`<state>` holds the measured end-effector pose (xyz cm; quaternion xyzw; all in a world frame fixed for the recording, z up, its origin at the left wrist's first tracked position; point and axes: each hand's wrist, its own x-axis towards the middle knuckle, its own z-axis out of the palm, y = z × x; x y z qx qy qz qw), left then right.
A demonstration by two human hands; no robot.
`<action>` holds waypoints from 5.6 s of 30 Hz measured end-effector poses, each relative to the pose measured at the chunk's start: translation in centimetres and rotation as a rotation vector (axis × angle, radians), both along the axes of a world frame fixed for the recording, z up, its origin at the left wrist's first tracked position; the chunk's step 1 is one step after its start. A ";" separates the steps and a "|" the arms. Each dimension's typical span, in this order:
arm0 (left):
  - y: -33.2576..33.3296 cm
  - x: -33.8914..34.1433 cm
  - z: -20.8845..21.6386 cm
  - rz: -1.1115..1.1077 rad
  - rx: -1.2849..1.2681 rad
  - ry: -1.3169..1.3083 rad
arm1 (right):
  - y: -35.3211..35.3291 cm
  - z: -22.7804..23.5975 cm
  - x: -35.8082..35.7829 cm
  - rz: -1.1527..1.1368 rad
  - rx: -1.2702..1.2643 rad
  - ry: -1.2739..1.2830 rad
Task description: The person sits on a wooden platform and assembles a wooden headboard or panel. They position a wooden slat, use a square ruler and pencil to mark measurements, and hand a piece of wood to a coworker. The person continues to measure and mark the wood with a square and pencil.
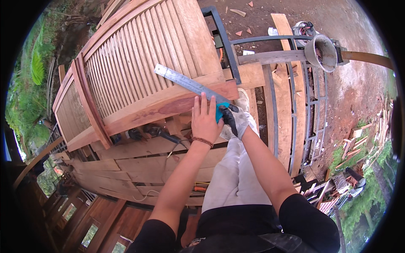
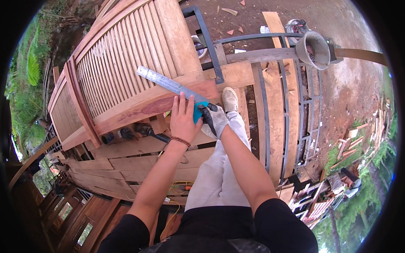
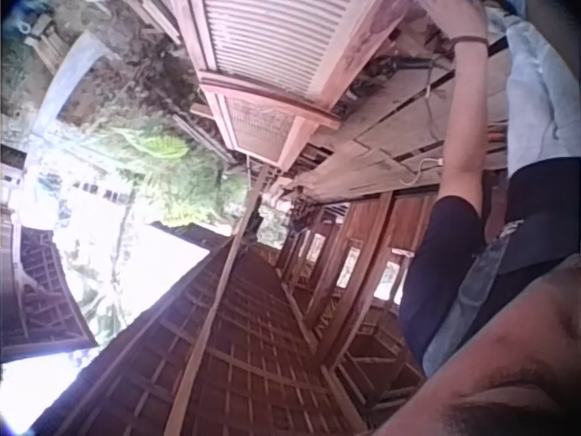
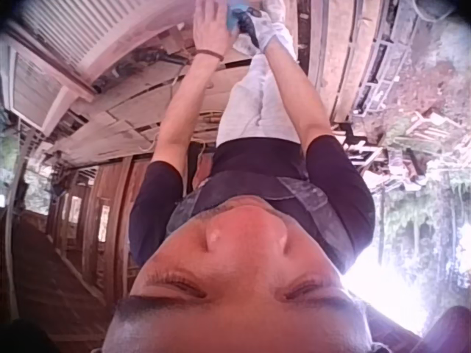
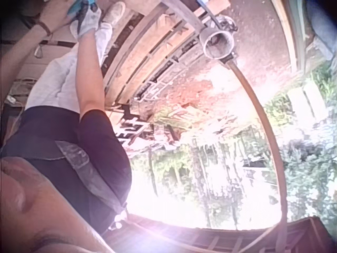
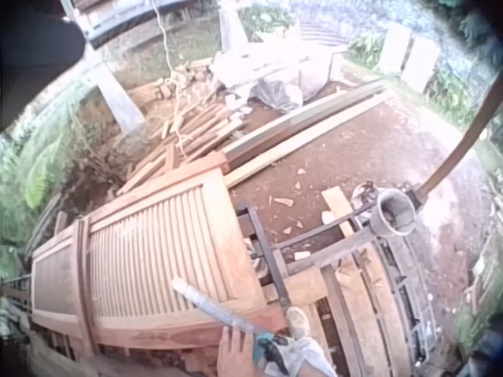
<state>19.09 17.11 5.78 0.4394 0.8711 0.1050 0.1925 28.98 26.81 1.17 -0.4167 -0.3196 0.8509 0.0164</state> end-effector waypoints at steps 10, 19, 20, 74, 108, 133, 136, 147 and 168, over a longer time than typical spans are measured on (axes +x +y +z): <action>-0.1 0.0 -0.2 0.017 0.046 -0.037 | 0.0 0.2 -0.4 -0.043 -0.088 -0.081; -0.2 -0.1 -0.3 0.003 0.093 -0.026 | -0.3 -0.9 0.1 -0.011 -0.053 -0.055; -0.3 -0.2 -0.4 0.004 0.106 -0.025 | -0.3 -0.7 0.0 -0.003 -0.045 -0.043; 1.0 2.9 -1.7 0.266 0.028 0.068 | 7.1 5.6 1.5 0.498 1.072 -0.106; 1.3 2.5 -0.8 0.218 -0.028 0.017 | 9.3 7.9 12.9 1.286 1.108 -0.599; 11.2 -7.5 8.9 0.277 0.471 -0.234 | 21.2 8.0 -6.8 0.211 0.177 0.093; 16.3 -13.7 8.1 0.215 0.457 -0.131 | 23.0 8.5 -11.5 0.267 0.264 0.162; 24.4 -27.5 2.2 0.465 0.553 -0.079 | 27.6 3.6 -23.1 0.169 0.372 0.139; 27.8 -33.4 -4.3 1.352 1.334 -1.189 | 30.8 1.4 -26.8 0.086 0.662 0.119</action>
